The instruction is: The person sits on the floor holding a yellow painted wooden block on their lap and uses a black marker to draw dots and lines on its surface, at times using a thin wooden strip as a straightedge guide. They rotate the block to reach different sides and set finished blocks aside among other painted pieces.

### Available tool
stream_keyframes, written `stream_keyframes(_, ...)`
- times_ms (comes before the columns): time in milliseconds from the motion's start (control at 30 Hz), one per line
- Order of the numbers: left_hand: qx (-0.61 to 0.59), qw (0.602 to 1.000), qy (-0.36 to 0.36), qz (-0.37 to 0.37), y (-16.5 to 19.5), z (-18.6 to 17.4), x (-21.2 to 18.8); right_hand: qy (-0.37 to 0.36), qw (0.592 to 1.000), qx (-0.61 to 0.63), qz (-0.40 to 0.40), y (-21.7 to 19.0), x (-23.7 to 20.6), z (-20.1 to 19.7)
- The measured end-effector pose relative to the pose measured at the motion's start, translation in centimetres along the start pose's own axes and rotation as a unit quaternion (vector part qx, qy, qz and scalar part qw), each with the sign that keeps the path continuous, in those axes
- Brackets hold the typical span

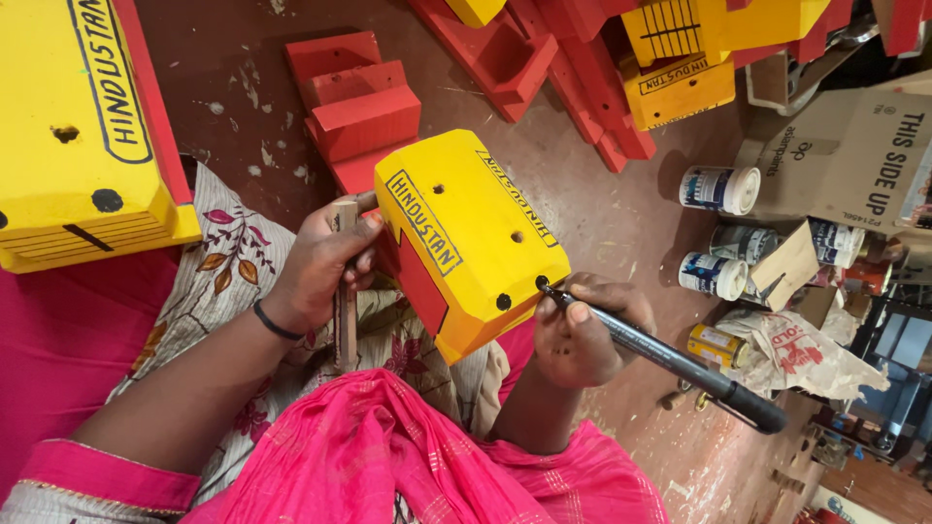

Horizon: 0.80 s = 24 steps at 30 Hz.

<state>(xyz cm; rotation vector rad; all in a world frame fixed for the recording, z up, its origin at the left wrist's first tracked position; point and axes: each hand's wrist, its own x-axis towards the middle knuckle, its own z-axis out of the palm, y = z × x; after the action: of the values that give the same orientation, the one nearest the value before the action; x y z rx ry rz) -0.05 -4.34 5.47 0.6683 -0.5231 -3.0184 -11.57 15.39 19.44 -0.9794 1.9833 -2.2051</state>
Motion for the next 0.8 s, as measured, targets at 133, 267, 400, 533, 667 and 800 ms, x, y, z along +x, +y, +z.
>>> stream_keyframes(133,0.011,1.000,0.010,-0.001,0.09,0.12,-0.05,0.032,0.999,0.005,0.017,0.04,0.00,-0.24)
stream_keyframes(267,0.014,1.000,0.009,0.003,0.14,0.12,-0.16,0.037,0.999,0.004,0.015,0.20,-0.15,-0.28)
stream_keyframes(400,0.023,1.000,0.019,-0.001,0.08,0.09,-0.19,0.041,0.999,-0.034,0.012,0.23,-0.27,-0.25)
stream_keyframes(533,0.019,1.000,0.009,0.001,0.06,0.04,-0.08,0.033,0.999,0.002,0.013,0.30,0.00,-0.35)
stream_keyframes(667,0.014,1.000,0.009,0.006,-0.04,0.10,-0.13,0.023,1.000,0.008,0.013,0.07,-0.03,-0.39)
stream_keyframes(800,0.002,1.000,0.003,0.003,-0.02,0.05,-0.08,0.009,1.000,0.012,-0.001,0.12,-0.12,-0.27)
